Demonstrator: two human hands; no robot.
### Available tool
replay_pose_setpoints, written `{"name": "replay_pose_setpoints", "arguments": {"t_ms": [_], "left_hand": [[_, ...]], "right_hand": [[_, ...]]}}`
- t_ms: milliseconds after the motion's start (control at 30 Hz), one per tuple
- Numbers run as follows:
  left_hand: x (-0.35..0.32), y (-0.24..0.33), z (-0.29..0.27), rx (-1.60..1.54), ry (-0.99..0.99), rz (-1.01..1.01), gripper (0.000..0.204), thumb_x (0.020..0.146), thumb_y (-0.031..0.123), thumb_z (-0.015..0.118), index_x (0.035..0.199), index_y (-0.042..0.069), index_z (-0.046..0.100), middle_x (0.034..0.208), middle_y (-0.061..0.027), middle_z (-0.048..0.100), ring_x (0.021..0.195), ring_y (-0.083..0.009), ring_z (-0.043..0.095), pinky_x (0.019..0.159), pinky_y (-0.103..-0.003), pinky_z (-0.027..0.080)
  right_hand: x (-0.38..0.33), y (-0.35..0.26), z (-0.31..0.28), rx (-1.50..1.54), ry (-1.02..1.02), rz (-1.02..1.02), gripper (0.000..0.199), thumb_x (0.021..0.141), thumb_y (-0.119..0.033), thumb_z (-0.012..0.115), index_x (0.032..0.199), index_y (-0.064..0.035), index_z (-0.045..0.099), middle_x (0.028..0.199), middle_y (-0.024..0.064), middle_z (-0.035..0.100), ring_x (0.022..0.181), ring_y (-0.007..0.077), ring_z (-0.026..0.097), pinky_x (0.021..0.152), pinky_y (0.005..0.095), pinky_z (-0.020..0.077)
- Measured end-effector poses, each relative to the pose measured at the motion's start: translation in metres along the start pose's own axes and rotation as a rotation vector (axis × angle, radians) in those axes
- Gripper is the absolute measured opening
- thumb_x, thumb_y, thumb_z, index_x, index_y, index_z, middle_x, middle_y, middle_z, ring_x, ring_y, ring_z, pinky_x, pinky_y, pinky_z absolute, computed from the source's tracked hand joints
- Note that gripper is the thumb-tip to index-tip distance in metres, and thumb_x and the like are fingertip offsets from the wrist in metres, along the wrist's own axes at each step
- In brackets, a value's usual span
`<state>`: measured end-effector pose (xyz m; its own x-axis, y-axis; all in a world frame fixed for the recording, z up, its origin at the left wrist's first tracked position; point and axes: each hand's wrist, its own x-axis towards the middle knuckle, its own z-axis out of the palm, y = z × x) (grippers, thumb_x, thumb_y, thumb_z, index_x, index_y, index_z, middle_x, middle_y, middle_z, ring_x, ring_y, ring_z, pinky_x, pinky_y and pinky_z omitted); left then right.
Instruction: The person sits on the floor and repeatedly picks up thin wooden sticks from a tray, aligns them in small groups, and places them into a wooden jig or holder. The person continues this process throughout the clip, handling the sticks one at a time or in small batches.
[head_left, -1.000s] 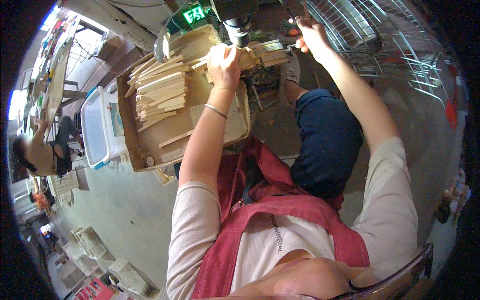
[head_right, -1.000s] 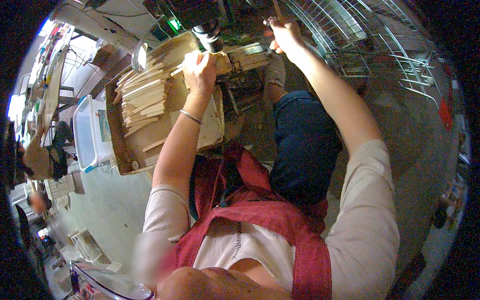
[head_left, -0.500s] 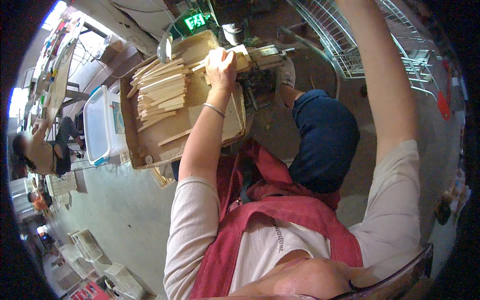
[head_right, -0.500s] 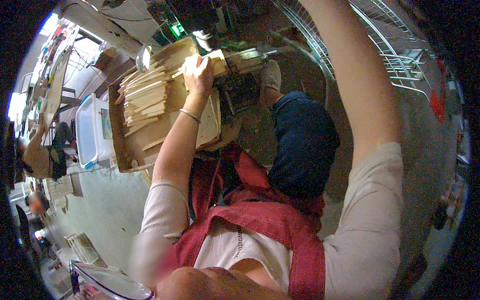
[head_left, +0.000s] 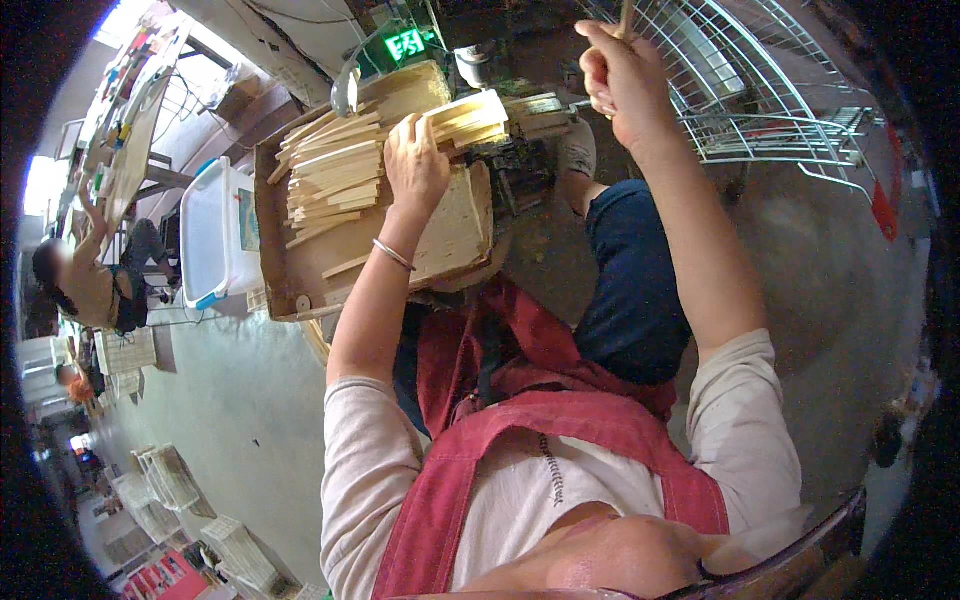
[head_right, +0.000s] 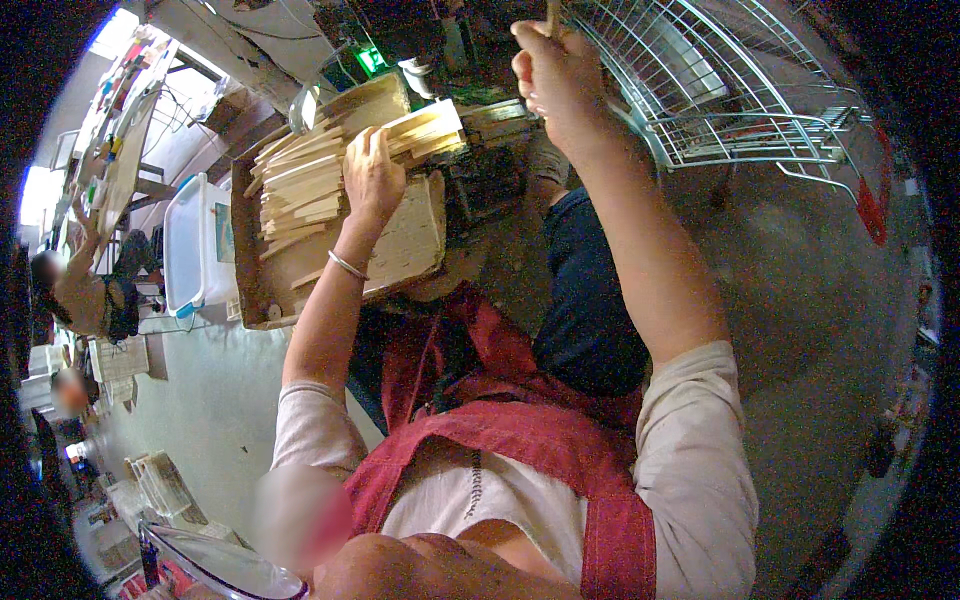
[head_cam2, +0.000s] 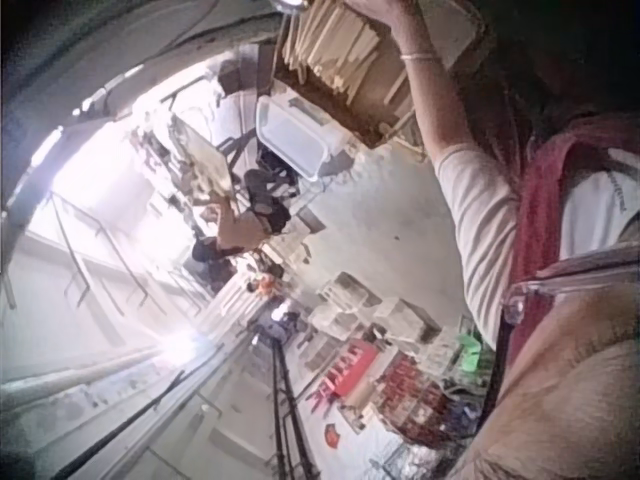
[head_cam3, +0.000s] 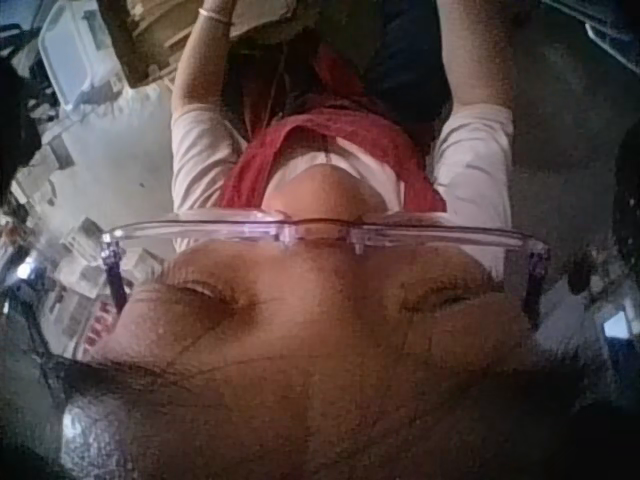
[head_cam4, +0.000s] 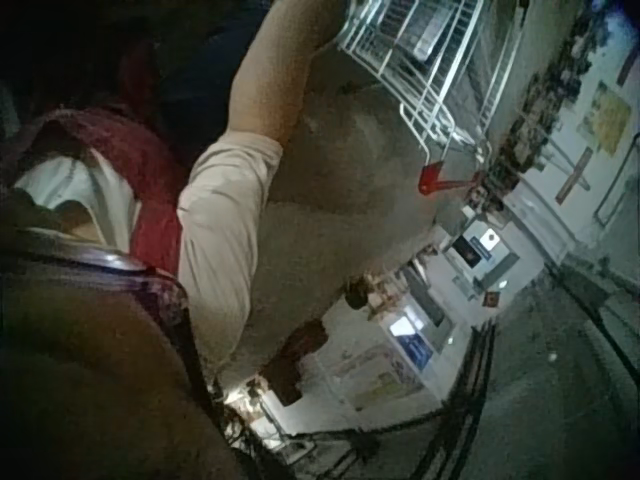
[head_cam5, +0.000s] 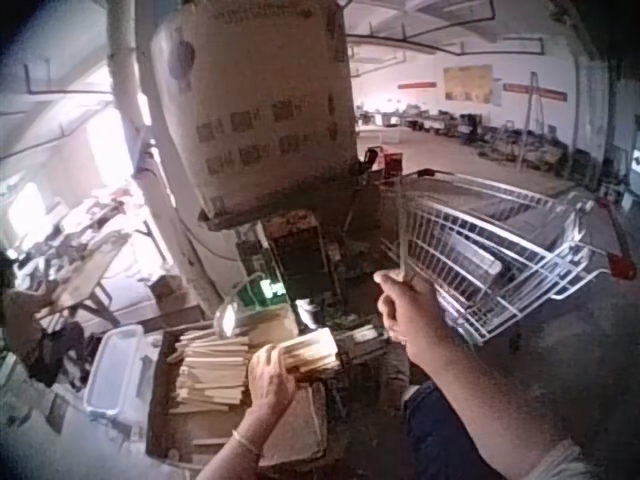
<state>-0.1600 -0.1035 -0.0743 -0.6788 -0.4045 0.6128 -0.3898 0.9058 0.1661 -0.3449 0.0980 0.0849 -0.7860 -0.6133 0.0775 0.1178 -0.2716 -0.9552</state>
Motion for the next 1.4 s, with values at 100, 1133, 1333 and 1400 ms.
{"name": "replay_pose_setpoints", "arguments": {"t_ms": [100, 1133, 1333, 1400], "left_hand": [[-0.002, -0.004, -0.004, 0.11, -0.055, -0.055, 0.036, 0.075, 0.005, 0.064, 0.111, 0.006, 0.062, 0.116, -0.0128, 0.06, 0.113, -0.0328, 0.056, 0.098, -0.044, 0.044], [-0.07, 0.088, -0.118, -1.771, -0.536, -0.94, 0.036, 0.104, 0.032, 0.055, 0.112, -0.002, 0.065, 0.084, -0.0016, 0.06, 0.064, -0.0096, 0.054, 0.052, -0.023, 0.043], [-0.08, 0.102, -0.116, -2.046, -0.501, -0.938, 0.036, 0.106, 0.031, 0.05, 0.118, -0.001, 0.06, 0.086, -0.0068, 0.065, 0.057, -0.012, 0.056, 0.047, -0.023, 0.045], [-0.087, 0.098, -0.108, -2.115, -0.496, -0.954, 0.037, 0.106, 0.032, 0.049, 0.119, 0.0, 0.06, 0.088, -0.0089, 0.068, 0.055, -0.0133, 0.059, 0.045, -0.024, 0.047]], "right_hand": [[-0.007, 0.007, 0.019, -0.042, 0.003, -0.04, 0.023, 0.097, -0.026, 0.068, 0.109, -0.0065, 0.066, 0.061, -0.0023, 0.05, 0.041, 0.0037, 0.036, 0.037, 0.0218, 0.0232], [-0.064, 0.034, 0.023, -0.398, -0.285, 0.369, 0.03, 0.094, -0.036, 0.073, 0.086, -0.0074, 0.066, 0.058, -0.0065, 0.046, 0.042, 0.0024, 0.035, 0.035, 0.0218, 0.0234], [-0.073, 0.048, 0.03, -0.214, -0.4, 0.484, 0.019, 0.093, -0.022, 0.074, 0.085, -0.0067, 0.067, 0.063, -0.002, 0.054, 0.041, 0.0026, 0.037, 0.034, 0.0213, 0.0237], [-0.073, 0.051, 0.032, -0.235, -0.42, 0.479, 0.019, 0.094, -0.021, 0.073, 0.084, -0.0064, 0.065, 0.063, -0.0012, 0.055, 0.042, 0.0028, 0.039, 0.034, 0.0213, 0.0238]]}}
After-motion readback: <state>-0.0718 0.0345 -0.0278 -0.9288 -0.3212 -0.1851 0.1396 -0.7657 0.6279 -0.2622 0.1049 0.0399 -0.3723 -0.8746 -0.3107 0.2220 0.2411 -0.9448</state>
